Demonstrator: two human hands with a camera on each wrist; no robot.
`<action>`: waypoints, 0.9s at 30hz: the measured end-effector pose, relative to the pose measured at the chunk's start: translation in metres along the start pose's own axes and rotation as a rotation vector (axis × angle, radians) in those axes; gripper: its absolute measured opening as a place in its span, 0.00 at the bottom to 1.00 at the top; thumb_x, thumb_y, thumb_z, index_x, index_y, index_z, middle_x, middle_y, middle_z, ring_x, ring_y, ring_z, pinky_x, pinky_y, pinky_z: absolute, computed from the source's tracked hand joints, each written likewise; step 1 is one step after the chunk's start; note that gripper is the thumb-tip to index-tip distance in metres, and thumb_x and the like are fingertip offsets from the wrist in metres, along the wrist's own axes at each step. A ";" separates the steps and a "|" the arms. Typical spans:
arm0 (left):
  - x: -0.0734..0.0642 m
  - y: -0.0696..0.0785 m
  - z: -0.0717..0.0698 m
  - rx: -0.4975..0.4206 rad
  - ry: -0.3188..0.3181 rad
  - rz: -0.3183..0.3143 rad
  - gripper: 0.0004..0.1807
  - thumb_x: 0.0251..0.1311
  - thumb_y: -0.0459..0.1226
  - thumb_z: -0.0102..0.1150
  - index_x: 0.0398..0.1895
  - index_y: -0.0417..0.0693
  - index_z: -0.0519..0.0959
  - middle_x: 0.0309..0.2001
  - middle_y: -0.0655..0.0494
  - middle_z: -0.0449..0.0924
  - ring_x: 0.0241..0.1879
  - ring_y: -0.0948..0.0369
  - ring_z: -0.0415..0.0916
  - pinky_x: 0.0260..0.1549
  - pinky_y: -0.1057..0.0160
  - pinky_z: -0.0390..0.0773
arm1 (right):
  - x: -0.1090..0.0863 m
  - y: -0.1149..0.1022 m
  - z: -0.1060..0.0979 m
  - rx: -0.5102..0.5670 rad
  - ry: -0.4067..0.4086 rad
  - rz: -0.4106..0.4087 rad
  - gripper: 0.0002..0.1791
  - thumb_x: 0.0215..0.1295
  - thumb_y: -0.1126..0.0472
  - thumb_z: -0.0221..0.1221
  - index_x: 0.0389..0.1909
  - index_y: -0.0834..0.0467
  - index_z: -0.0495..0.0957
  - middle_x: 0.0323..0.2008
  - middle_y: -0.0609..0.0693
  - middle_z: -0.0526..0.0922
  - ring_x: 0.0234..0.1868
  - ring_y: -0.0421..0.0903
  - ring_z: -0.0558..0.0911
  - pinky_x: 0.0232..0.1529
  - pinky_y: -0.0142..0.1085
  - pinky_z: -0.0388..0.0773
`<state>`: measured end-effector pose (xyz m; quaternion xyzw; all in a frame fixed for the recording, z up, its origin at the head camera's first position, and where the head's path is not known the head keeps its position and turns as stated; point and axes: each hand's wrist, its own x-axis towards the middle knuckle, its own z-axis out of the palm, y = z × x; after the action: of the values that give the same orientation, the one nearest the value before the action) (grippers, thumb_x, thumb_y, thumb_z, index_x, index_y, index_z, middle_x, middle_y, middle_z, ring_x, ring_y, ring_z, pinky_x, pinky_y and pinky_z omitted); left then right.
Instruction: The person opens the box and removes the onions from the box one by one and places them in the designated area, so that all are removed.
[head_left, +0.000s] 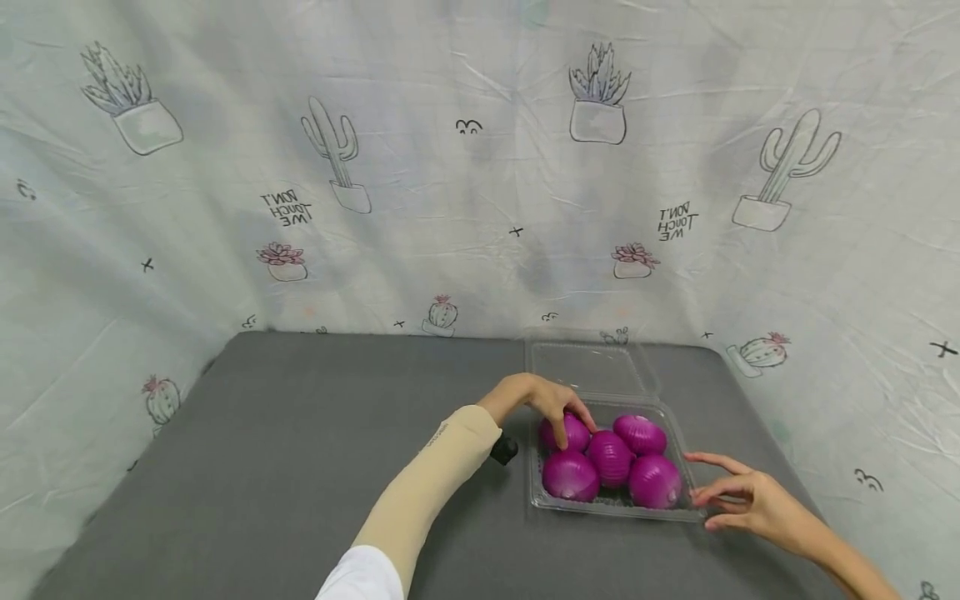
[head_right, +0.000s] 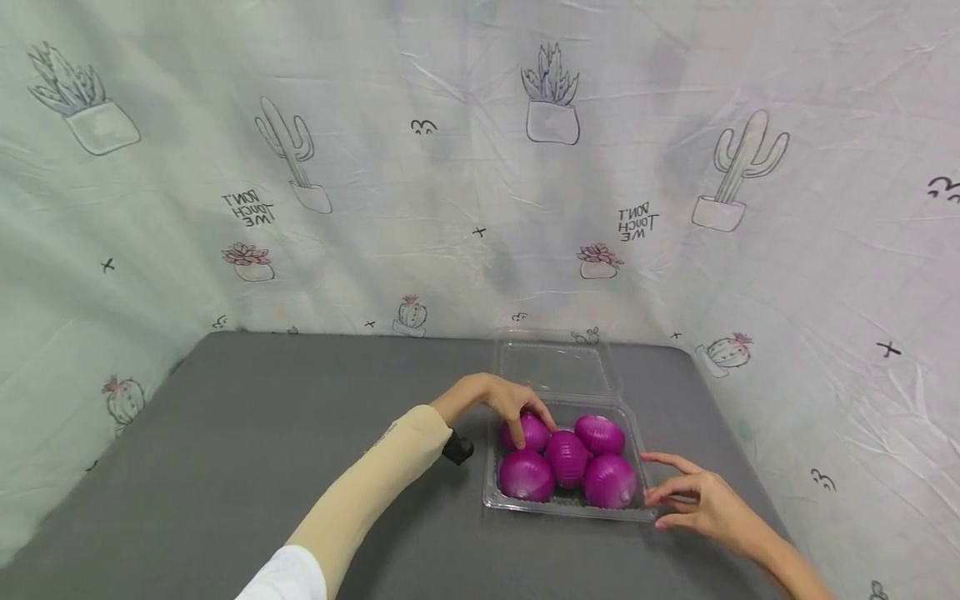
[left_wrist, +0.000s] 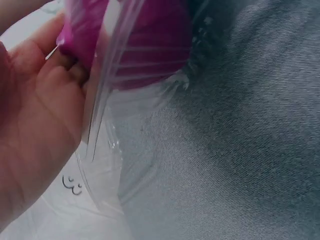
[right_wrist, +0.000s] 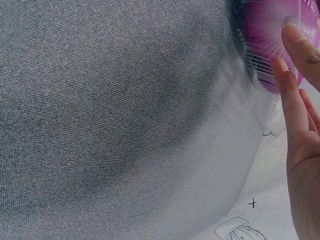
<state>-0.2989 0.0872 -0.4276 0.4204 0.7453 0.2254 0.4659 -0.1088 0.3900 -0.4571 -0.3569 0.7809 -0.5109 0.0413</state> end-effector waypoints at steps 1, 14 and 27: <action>0.000 0.001 0.001 0.009 0.007 -0.006 0.33 0.52 0.28 0.67 0.64 0.50 0.73 0.56 0.60 0.72 0.47 0.68 0.72 0.45 0.71 0.74 | 0.000 0.000 0.000 -0.004 0.002 -0.003 0.15 0.49 0.76 0.66 0.41 0.67 0.82 0.67 0.41 0.65 0.48 0.40 0.82 0.41 0.34 0.81; -0.021 0.003 -0.001 0.046 0.197 0.197 0.26 0.53 0.33 0.68 0.59 0.47 0.78 0.57 0.62 0.76 0.54 0.71 0.70 0.48 0.71 0.74 | -0.001 -0.002 0.001 -0.021 0.004 -0.006 0.16 0.48 0.76 0.67 0.41 0.66 0.82 0.67 0.41 0.65 0.49 0.39 0.81 0.40 0.34 0.81; -0.052 -0.015 0.019 -0.309 0.458 0.500 0.22 0.66 0.28 0.53 0.64 0.42 0.68 0.60 0.48 0.71 0.47 0.64 0.74 0.41 0.61 0.79 | 0.001 -0.003 0.002 -0.087 0.018 -0.003 0.14 0.47 0.74 0.68 0.38 0.63 0.82 0.66 0.40 0.65 0.47 0.36 0.82 0.40 0.31 0.81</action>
<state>-0.2772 0.0339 -0.4214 0.4529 0.6616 0.5303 0.2755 -0.1068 0.3871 -0.4552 -0.3550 0.8023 -0.4796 0.0181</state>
